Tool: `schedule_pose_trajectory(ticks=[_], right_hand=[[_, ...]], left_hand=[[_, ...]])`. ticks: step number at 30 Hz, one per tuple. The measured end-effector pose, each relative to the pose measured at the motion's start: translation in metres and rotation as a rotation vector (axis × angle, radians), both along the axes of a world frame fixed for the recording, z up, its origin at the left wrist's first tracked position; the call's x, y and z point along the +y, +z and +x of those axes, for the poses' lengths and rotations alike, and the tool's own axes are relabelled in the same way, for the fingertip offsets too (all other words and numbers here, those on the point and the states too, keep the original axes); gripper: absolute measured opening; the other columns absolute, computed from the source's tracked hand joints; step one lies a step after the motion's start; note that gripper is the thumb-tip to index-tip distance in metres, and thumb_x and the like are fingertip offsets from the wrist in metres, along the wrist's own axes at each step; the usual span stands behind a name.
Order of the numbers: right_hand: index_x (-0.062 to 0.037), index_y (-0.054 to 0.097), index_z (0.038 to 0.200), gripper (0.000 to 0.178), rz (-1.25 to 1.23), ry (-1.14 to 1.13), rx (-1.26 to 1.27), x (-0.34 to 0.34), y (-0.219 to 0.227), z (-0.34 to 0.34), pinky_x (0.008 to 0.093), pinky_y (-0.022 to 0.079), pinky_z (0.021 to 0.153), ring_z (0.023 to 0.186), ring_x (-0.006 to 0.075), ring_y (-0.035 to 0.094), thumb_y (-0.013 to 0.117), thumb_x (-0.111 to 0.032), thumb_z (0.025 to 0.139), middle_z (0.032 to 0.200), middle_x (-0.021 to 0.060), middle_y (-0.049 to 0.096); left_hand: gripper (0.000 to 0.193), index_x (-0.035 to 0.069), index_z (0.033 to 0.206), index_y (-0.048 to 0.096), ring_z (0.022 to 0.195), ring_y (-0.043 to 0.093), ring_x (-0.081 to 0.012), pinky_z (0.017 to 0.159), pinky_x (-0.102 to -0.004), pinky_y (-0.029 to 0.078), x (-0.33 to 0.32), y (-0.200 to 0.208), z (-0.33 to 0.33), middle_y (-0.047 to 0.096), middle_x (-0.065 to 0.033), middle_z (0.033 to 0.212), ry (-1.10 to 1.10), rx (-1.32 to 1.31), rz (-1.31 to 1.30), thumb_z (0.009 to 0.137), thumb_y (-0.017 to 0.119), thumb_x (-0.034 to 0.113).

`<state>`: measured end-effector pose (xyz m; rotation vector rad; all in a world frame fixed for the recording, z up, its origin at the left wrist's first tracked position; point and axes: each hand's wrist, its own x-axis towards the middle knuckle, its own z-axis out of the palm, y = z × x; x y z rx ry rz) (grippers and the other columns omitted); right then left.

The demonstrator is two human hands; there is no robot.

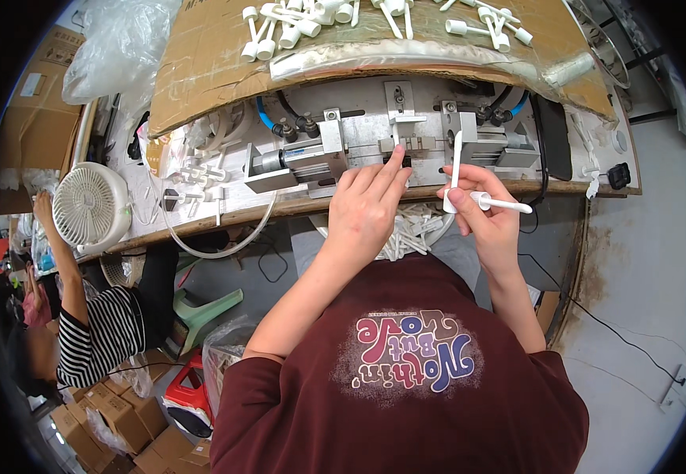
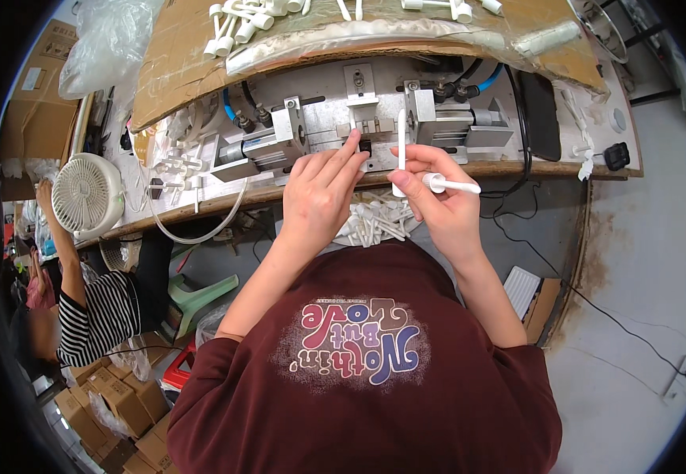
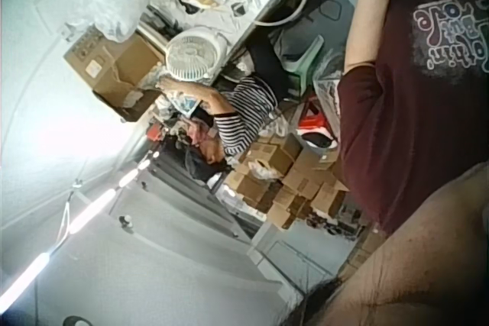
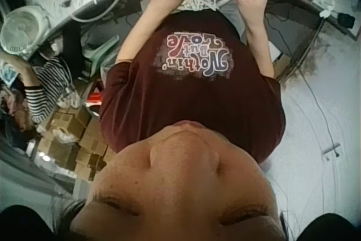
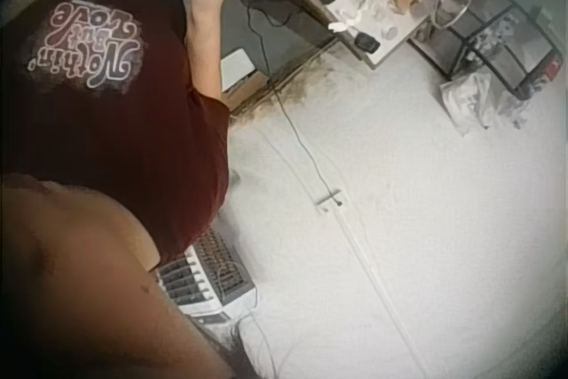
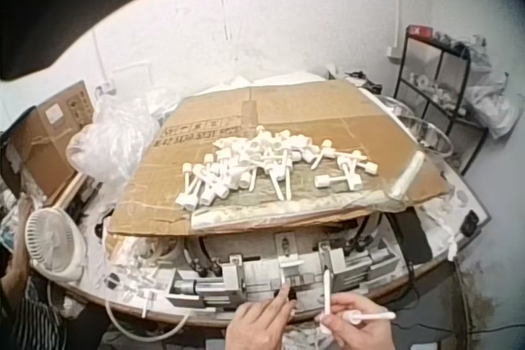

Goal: The person is using a pneumatic jig to assemble or test white plastic components at a workshop bench.

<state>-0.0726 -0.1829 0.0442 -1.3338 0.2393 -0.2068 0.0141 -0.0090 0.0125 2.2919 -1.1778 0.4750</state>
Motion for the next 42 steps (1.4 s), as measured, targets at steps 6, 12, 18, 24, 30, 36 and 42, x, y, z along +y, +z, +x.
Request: schedule_pose_trajectory(ticks=[6,12,18,24,30,36,42], right_hand=[[0.0031,0.062,0.121,0.031,-0.012,0.002,0.014,0.002,0.000,-0.001,0.0161,0.032,0.048,0.057,-0.0003,0.045,0.068,-0.005,0.092,0.087,0.0023,0.067],[0.0023,0.062,0.120,0.031,-0.016,-0.018,-0.006,0.002,-0.004,-0.001,0.0164,0.030,0.047,0.057,-0.0019,0.042,0.070,-0.006,0.092,0.086,0.0015,0.066],[0.0031,0.063,0.117,0.028,-0.029,-0.042,0.054,0.002,-0.004,0.002,0.0186,0.048,0.064,0.074,0.0052,0.062,0.069,-0.004,0.091,0.091,0.0049,0.070],[0.0022,0.067,0.104,0.016,-0.069,0.062,0.067,0.009,0.008,0.006,0.0179,0.041,0.056,0.066,0.0031,0.055,0.064,-0.011,0.096,0.084,0.0024,0.068],[-0.0086,0.050,0.078,0.034,-0.038,0.001,0.016,-0.014,-0.005,0.008,0.0189,0.022,0.047,0.054,-0.0005,0.033,0.051,-0.030,0.104,0.065,-0.0049,0.048],[-0.0094,0.043,0.087,0.039,0.276,0.044,0.016,-0.004,0.008,0.003,0.0194,0.029,0.050,0.053,0.0058,0.035,0.026,-0.037,0.109,0.070,0.0032,0.050],[0.0052,0.065,0.110,0.051,-0.393,-0.007,-0.104,-0.003,0.007,0.002,0.0286,0.049,0.076,0.094,0.0184,0.060,0.027,-0.030,0.108,0.114,0.0139,0.061]], left_hand=[[0.026,0.001,0.107,0.069,0.085,0.066,-0.0205,0.074,-0.0318,0.048,0.002,0.002,0.002,0.065,-0.0104,0.128,-0.017,-0.008,0.038,0.082,0.070,0.007],[0.031,0.002,0.110,0.068,0.082,0.066,-0.0197,0.070,-0.0310,0.047,0.005,0.005,0.003,0.066,-0.0104,0.126,-0.021,0.013,0.089,0.081,0.073,0.011],[0.057,0.004,0.120,0.065,0.085,0.067,-0.0243,0.072,-0.0327,0.051,0.005,0.032,-0.005,0.070,-0.0093,0.107,-0.206,0.188,-0.268,0.068,0.085,0.019],[0.033,0.002,0.104,0.069,0.080,0.066,-0.0245,0.066,-0.0342,0.053,0.003,0.032,-0.010,0.068,-0.0085,0.093,-0.186,0.251,-0.369,0.073,0.078,0.005],[0.029,0.003,0.102,0.071,0.081,0.065,-0.0195,0.067,-0.0314,0.052,0.006,0.018,-0.004,0.069,-0.0072,0.111,-0.012,0.104,-0.153,0.073,0.076,0.005],[0.029,0.004,0.101,0.073,0.074,0.067,-0.0193,0.063,-0.0304,0.048,-0.003,0.007,0.004,0.069,-0.0079,0.120,0.023,0.066,0.024,0.073,0.077,0.009],[0.025,0.006,0.097,0.074,0.056,0.062,-0.0205,0.059,-0.0307,0.050,-0.001,0.014,0.007,0.070,-0.0093,0.119,0.001,0.079,0.042,0.072,0.077,0.010]])
